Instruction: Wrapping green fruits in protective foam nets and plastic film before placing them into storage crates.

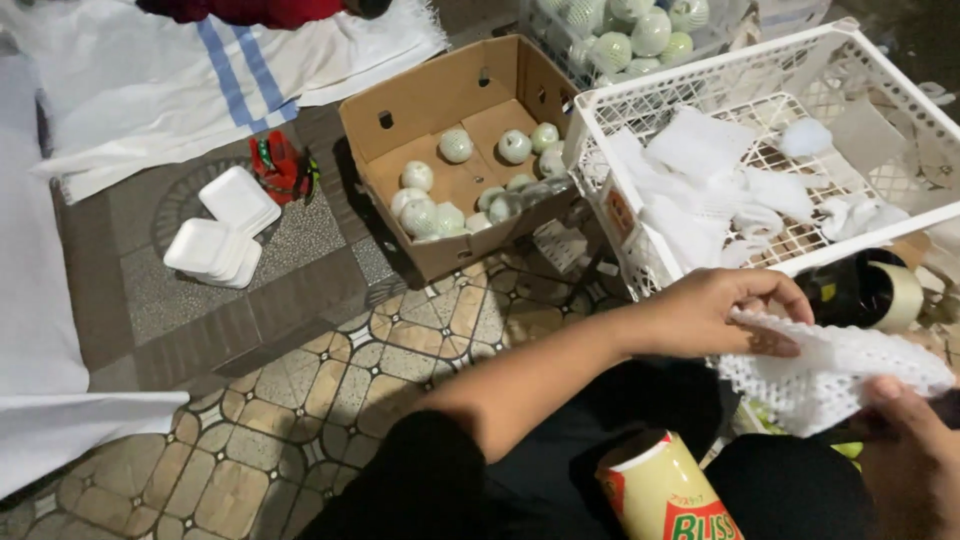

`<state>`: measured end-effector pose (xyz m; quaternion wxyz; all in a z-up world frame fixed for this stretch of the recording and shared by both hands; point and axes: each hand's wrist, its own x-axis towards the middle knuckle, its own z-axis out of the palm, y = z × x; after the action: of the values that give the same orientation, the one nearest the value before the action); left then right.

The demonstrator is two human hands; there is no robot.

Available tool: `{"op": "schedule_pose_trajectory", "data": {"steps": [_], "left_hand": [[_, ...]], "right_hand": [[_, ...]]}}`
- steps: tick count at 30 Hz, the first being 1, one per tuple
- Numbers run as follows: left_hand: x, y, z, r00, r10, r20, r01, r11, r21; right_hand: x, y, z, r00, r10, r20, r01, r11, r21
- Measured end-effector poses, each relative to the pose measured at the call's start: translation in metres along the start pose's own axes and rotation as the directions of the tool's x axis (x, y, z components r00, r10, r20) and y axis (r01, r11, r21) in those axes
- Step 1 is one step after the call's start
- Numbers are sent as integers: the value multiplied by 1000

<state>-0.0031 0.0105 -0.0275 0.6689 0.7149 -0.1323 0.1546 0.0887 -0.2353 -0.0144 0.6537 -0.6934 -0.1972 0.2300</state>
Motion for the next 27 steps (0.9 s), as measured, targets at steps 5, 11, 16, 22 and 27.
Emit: {"op": "schedule_pose_trajectory", "data": {"steps": [5,11,16,22,27], "left_hand": [[-4,24,6,972,-48,-230,191,730,656],[-15,30,16,723,536,-436,-52,671,739],[-23,28,27,717,636,-285,-118,514,850],[-27,7,11,817,509,-272,-169,661,731],[-29,51,-17,907,270,-323,-15,787,617]], "right_hand": [[141,157,-105,882,-186,432,313,918,-243],[29,51,-15,864,70,498,-286,884,371],[11,23,30,928,372,5,-370,922,115],[0,15,47,990,57,-133,-40,991,129],[-5,-5,42,970,-225,-95,198,952,-234]]}}
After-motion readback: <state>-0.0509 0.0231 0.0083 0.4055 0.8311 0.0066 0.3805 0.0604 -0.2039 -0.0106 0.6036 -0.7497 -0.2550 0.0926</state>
